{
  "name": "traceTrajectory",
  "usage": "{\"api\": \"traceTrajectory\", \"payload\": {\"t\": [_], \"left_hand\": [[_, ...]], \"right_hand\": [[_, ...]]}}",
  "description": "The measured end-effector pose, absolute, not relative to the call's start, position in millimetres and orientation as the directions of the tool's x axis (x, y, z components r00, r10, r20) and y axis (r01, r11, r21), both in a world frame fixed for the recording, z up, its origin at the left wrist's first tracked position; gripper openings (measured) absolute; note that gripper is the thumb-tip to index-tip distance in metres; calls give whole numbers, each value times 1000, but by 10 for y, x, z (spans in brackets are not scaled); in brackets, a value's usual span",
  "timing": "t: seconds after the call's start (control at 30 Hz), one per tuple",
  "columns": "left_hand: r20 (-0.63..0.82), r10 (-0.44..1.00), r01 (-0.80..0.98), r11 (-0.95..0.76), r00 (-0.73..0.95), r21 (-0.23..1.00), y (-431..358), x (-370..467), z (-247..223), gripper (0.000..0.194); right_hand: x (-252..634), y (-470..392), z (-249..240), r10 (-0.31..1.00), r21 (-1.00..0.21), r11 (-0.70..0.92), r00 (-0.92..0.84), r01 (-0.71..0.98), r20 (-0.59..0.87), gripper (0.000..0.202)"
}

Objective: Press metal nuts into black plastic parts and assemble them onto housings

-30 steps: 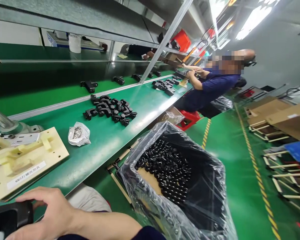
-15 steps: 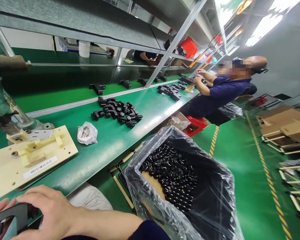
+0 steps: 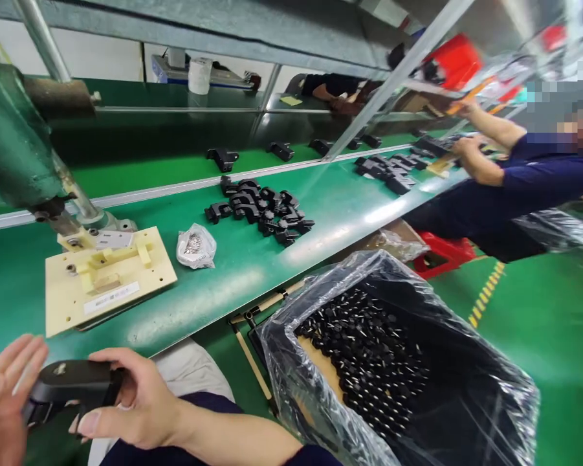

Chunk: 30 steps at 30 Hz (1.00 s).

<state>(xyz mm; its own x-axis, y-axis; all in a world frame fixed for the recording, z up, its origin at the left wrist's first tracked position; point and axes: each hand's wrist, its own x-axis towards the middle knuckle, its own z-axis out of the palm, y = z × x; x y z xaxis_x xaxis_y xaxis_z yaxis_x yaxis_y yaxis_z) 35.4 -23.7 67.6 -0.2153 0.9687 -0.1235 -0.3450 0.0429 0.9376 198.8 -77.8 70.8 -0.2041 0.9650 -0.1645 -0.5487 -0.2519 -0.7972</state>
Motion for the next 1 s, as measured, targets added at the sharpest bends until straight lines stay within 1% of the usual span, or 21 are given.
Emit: {"api": "traceTrajectory", "payload": {"t": [0.07, 0.1, 0.13, 0.2, 0.23, 0.27, 0.3, 0.37, 0.4, 0.43, 0.47, 0.53, 0.57, 0.6, 0.63, 0.7, 0.73, 0.77, 0.8, 0.9, 1.0], "left_hand": [[-17, 936, -293, -93, -352, 952, -203, 385, 782, 33], [59, 933, -261, -160, -354, 952, -201, 418, 833, 34], [142, 949, -223, -208, -282, 952, -197, 456, 870, 40], [260, 964, -104, -265, -53, 959, -157, 520, 892, 67], [280, 960, -35, -279, 11, 959, -118, 528, 884, 77], [290, 957, 31, -290, 6, 956, -72, 516, 871, 80], [303, 951, 90, -296, -67, 951, -26, 488, 859, 75], [332, 899, 156, -298, -284, 942, 47, 411, 848, 54], [347, 872, 167, -307, -346, 937, 63, 382, 848, 47], [360, 869, 168, -320, -340, 932, 64, 367, 851, 47], [368, 892, 160, -336, -261, 928, 50, 368, 855, 54], [364, 931, 155, -361, 6, 920, -1, 407, 859, 79], [356, 929, 172, -369, 101, 913, -22, 432, 859, 89], [358, 926, 200, -376, 123, 905, -32, 450, 858, 92], [380, 923, 235, -385, 66, 893, -26, 458, 856, 88], [449, 878, 283, -393, -169, 875, 19, 437, 857, 66], [471, 841, 284, -399, -265, 872, 45, 418, 862, 56], [481, 820, 275, -407, -310, 871, 65, 400, 870, 52], [478, 827, 257, -413, -296, 874, 70, 391, 881, 51], [381, 921, 160, -366, -80, 917, -13, 431, 922, 63], [221, 972, 29, -223, 81, 974, -162, 518, 951, 66]], "right_hand": [[2039, -810, 772, 971, -775, -227, -198, -590, -134, 68], [2067, -810, 793, 977, -790, -208, -163, -576, -138, 62], [2094, -798, 800, 981, -812, -191, -131, -552, -143, 57], [2128, -751, 773, 984, -834, -177, -116, -523, -136, 51], [2133, -731, 749, 984, -833, -175, -121, -525, -130, 49], [2134, -720, 726, 984, -829, -175, -127, -531, -126, 48], [2131, -721, 709, 984, -827, -174, -129, -535, -124, 48], [2129, -744, 697, 986, -838, -162, -114, -521, -120, 47], [2132, -758, 700, 988, -850, -150, -104, -504, -113, 47], [2137, -768, 706, 991, -865, -132, -91, -483, -100, 47], [2144, -772, 712, 993, -880, -114, -78, -461, -87, 46], [2161, -766, 718, 997, -905, -79, -59, -418, -59, 45], [2170, -760, 717, 998, -916, -63, -49, -396, -47, 45], [2178, -756, 714, 999, -925, -47, -37, -377, -36, 45], [2187, -756, 708, 999, -932, -30, -26, -360, -22, 45], [2203, -772, 698, 1000, -949, 12, -5, -316, 14, 47], [2209, -784, 695, 999, -961, 32, 5, -276, 32, 48], [2213, -798, 695, 998, -975, 58, 22, -216, 55, 49], [2215, -808, 698, 995, -987, 92, 45, -135, 86, 51], [2198, -811, 712, 963, -962, 221, 119, 163, 241, 56], [2163, -774, 709, 910, -871, 337, 114, 358, 399, 63]]}}
